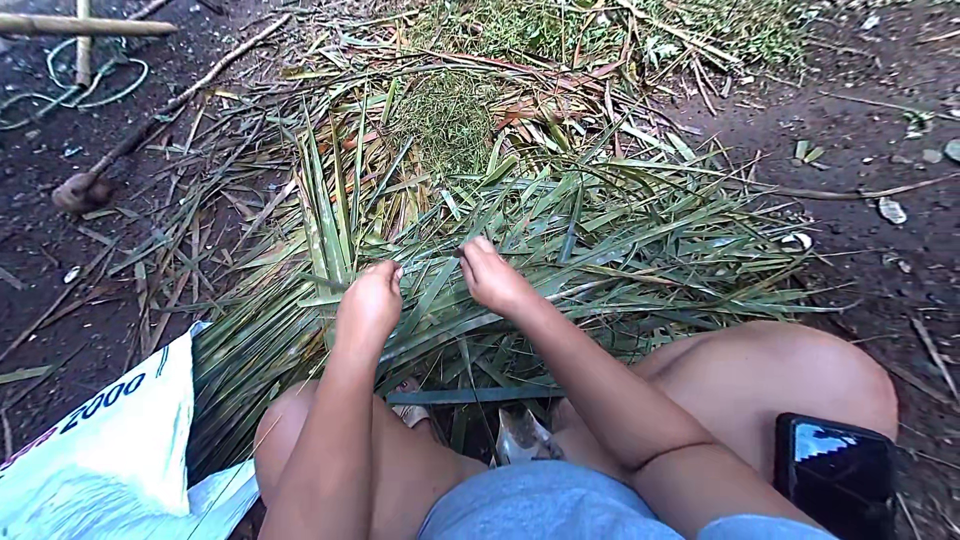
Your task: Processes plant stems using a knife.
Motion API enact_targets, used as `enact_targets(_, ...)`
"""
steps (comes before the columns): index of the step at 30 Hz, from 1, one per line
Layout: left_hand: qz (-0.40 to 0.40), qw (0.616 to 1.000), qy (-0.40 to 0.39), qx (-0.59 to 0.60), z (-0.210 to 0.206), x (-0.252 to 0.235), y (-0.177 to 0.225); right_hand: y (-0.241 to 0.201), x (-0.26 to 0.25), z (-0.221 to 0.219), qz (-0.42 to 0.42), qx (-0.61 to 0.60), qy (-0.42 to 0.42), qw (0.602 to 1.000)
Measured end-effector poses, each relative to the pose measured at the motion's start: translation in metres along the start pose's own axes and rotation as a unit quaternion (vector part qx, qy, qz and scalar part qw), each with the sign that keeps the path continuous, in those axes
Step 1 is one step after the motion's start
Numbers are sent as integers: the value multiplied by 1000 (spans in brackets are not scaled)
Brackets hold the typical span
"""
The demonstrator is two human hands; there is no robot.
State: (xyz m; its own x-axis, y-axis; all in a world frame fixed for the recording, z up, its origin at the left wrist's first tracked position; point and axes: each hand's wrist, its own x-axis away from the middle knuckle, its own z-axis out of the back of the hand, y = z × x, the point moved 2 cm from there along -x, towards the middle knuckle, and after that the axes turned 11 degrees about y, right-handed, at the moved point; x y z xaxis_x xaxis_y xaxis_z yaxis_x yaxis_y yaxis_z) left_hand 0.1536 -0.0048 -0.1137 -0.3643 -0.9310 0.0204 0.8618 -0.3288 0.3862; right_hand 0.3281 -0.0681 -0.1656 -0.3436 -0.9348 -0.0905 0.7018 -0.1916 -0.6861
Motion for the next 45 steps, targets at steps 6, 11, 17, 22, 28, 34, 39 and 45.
enact_targets(6,-35,999,-9,-5,0,8,7,19,0,-23,45,65,147,986)
enact_targets(11,-29,998,-62,-10,8,11,2,73,-25,-7,-127,121,136,975)
enact_targets(17,-11,997,-74,-31,25,11,-15,136,-32,26,-301,120,165,932)
enact_targets(22,66,998,4,15,47,5,-50,170,-24,51,-406,3,180,896)
enact_targets(28,48,997,-38,49,35,1,-43,115,-44,31,-364,-535,197,737)
enact_targets(34,-22,991,-123,54,31,2,-42,92,-42,40,-299,-619,192,700)
enact_targets(39,-22,994,-101,34,12,1,-13,60,-31,30,-279,-629,139,713)
enact_targets(45,-55,998,-28,1,-12,2,16,21,1,-10,-128,-322,166,923)
